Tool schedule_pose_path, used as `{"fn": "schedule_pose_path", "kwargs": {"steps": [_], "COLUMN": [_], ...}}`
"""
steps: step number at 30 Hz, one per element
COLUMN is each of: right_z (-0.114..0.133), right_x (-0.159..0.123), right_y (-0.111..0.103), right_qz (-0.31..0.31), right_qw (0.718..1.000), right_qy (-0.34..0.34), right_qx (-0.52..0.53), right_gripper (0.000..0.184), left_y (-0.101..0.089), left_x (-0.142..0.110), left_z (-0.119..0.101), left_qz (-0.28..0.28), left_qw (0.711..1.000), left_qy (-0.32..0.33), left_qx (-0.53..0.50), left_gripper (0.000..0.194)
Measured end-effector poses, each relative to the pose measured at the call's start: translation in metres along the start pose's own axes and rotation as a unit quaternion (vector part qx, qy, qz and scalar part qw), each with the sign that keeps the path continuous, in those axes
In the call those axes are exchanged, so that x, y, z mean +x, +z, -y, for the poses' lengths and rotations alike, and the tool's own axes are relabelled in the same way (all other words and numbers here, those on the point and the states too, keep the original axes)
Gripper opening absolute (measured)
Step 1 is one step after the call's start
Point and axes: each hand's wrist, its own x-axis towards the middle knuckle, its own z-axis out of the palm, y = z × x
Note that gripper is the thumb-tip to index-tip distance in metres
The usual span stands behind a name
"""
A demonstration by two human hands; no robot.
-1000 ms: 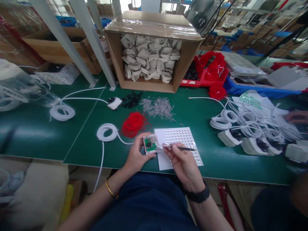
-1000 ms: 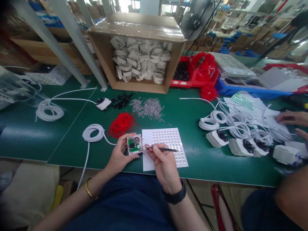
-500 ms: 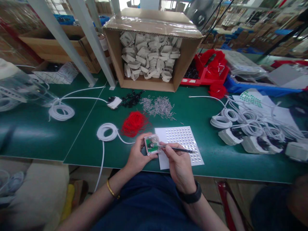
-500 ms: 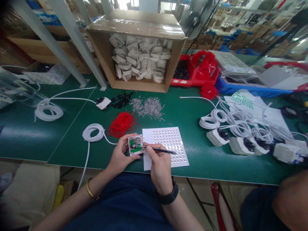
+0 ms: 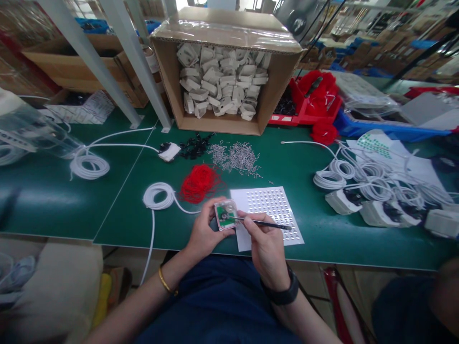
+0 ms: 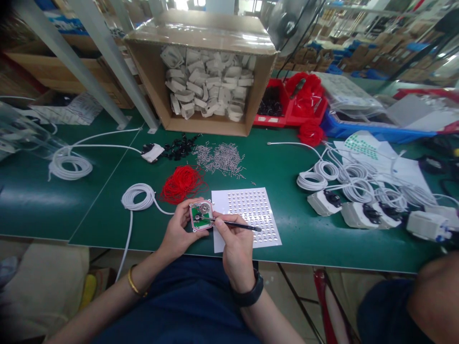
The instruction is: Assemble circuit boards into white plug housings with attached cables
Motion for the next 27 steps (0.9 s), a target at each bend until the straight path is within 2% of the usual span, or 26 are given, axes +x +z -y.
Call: {"fn": "schedule_pose_path", "kwargs": {"steps": [17,23,27], "right_z": [-0.0022,-0.0046,-0.0088], "right_x": [-0.0004,-0.0009,-0.0010], "right_y": [-0.0028,-0.0057,-0.0095], "right_qz": [0.013,0.032,0.057], "right_qw": [1.000,0.998,0.992], "right_qy": [-0.003,-0.045,-0.095], "right_qx": [-0.004,-0.027,-0.060], "right_gripper": [0.021,0.016,0.011], "left_y": [0.0015,0.0021,0.0019], "left_x": [-0.0002,0.0005,0.0001], "left_z": [0.0036,0.0001,-0.0014], "left_qz": [-0.009,-0.008,-0.006], "left_qw": [1.000,0.999,0.999], "left_qy": [0.010,0.002,-0.003], "left_qx": [-0.016,-0.031,-0.045], "left_gripper": [0.074,0.073,0.072]}}
